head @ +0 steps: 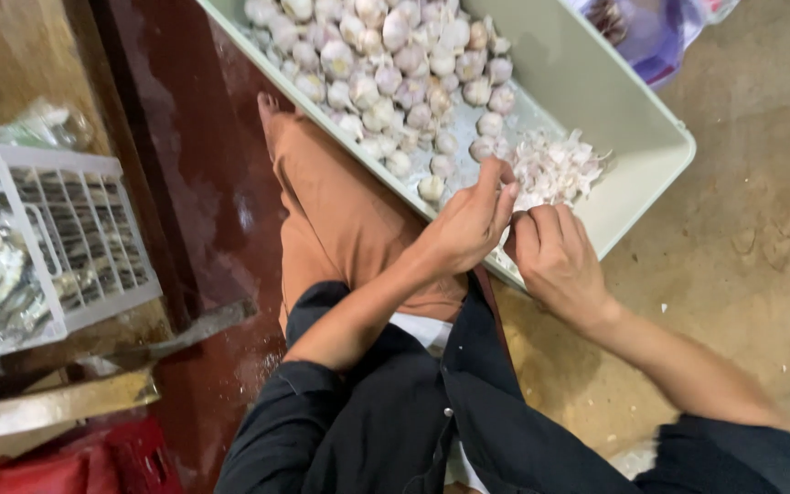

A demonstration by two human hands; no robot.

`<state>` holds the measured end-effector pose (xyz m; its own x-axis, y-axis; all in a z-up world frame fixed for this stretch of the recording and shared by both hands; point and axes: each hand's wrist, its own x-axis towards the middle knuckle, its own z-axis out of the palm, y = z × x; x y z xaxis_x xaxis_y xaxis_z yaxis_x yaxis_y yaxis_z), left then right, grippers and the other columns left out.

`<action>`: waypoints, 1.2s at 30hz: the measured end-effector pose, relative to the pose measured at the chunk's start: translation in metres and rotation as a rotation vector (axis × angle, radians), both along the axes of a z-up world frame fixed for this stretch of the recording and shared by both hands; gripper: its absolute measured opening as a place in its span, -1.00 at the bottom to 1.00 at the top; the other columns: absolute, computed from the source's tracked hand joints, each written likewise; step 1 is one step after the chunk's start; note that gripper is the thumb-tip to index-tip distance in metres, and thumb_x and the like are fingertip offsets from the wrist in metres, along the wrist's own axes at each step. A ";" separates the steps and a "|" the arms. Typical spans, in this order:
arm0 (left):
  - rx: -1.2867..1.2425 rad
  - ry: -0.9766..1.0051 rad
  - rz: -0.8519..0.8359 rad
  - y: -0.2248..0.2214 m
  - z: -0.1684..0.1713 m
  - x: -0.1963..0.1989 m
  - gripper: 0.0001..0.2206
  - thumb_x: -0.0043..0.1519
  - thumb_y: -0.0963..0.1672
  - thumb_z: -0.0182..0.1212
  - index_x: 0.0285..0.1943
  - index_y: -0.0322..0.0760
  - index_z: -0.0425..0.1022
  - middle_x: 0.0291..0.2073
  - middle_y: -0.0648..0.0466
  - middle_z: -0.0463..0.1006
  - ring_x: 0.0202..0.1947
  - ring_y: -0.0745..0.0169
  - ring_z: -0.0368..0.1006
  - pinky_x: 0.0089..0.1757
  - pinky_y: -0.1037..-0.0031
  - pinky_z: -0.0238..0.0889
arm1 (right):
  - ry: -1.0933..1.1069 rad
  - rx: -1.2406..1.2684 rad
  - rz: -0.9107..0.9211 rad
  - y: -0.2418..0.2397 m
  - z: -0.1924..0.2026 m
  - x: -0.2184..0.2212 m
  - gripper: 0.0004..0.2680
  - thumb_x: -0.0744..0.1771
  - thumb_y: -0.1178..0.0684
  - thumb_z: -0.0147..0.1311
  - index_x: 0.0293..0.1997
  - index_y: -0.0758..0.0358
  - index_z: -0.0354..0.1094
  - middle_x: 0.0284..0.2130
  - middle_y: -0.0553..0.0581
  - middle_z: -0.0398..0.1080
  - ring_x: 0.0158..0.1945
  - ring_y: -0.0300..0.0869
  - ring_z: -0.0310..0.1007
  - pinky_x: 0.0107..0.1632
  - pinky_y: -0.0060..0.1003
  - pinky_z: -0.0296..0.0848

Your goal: The person sits on the floor and peels garlic bulbs by hand, removing the outer papery skins and placing the peeled cloves into a white bin. The person handles the garlic one bulb at a time, separating the cloves and discarding the skins.

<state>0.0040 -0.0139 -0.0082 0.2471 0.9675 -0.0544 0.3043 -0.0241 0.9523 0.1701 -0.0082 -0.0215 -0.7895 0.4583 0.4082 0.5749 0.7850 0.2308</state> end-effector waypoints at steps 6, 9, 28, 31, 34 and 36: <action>0.088 -0.055 -0.231 -0.003 0.018 -0.010 -0.85 0.26 -0.10 -0.34 -0.08 -0.21 -0.01 -0.49 -0.35 0.43 -0.41 -0.49 0.37 -0.33 -0.06 0.22 | 0.034 -0.288 0.229 0.008 -0.001 0.020 -0.84 0.29 0.18 -0.08 -0.55 0.37 0.15 -0.62 0.12 0.06 -0.55 0.02 0.17 -0.48 -0.25 0.19; 0.177 -0.124 -0.263 -0.003 0.008 -0.007 -0.86 0.28 -0.13 -0.35 -0.06 -0.25 0.00 -0.38 -0.35 0.43 -0.40 -0.44 0.40 -0.30 -0.02 0.25 | 0.453 -0.994 0.031 0.008 0.009 0.026 -0.87 0.27 0.13 0.06 -0.53 0.23 0.29 -0.64 0.06 0.24 -0.62 -0.15 0.20 -0.50 -0.35 0.22; 0.281 -0.771 -0.185 0.032 -0.041 -0.006 -0.73 0.22 -0.28 0.02 0.07 -0.24 0.16 0.06 -0.02 0.27 0.07 0.06 0.27 -0.05 0.30 0.25 | 1.584 -1.847 -0.175 0.003 -0.051 0.021 -0.78 0.31 0.00 -0.12 -0.55 0.23 0.08 -0.63 -0.08 0.02 -0.58 -0.42 -0.01 -0.48 -0.52 0.05; 0.021 -0.684 -0.257 0.026 -0.009 -0.024 -0.64 0.27 -0.11 0.00 0.19 -0.39 0.13 0.12 -0.37 0.11 0.12 -0.45 0.14 0.02 -0.09 0.19 | 0.760 -0.751 -0.151 0.012 -0.022 0.023 -0.92 0.30 0.19 -0.02 -0.40 0.31 0.37 -0.48 0.14 0.33 -0.46 -0.10 0.33 -0.37 -0.39 0.30; -0.146 -0.682 -0.276 0.024 -0.023 -0.013 -0.60 0.29 -0.09 -0.05 0.28 -0.32 0.09 -0.10 -0.17 0.37 -0.29 0.23 0.39 -0.32 0.44 0.40 | 0.468 -0.366 -0.002 0.021 -0.002 0.014 -0.95 0.28 0.24 -0.02 -0.38 0.34 0.36 -0.45 0.13 0.29 -0.46 -0.10 0.29 -0.38 -0.33 0.36; -0.086 -0.749 -0.145 0.025 -0.051 -0.003 -0.68 0.21 -0.14 0.11 0.11 -0.27 0.20 -0.25 -0.04 0.38 -0.40 0.33 0.40 -0.41 0.58 0.36 | 0.379 -0.291 0.067 0.023 0.006 0.011 -0.95 0.25 0.27 -0.01 -0.37 0.30 0.36 -0.48 0.04 0.23 -0.47 -0.18 0.27 -0.41 -0.39 0.34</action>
<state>0.0010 0.0112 -0.0592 0.3715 0.9226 0.1033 -0.4232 0.0692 0.9034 0.1815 0.0151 -0.0151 -0.6420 0.5494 0.5348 0.5219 0.8241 -0.2201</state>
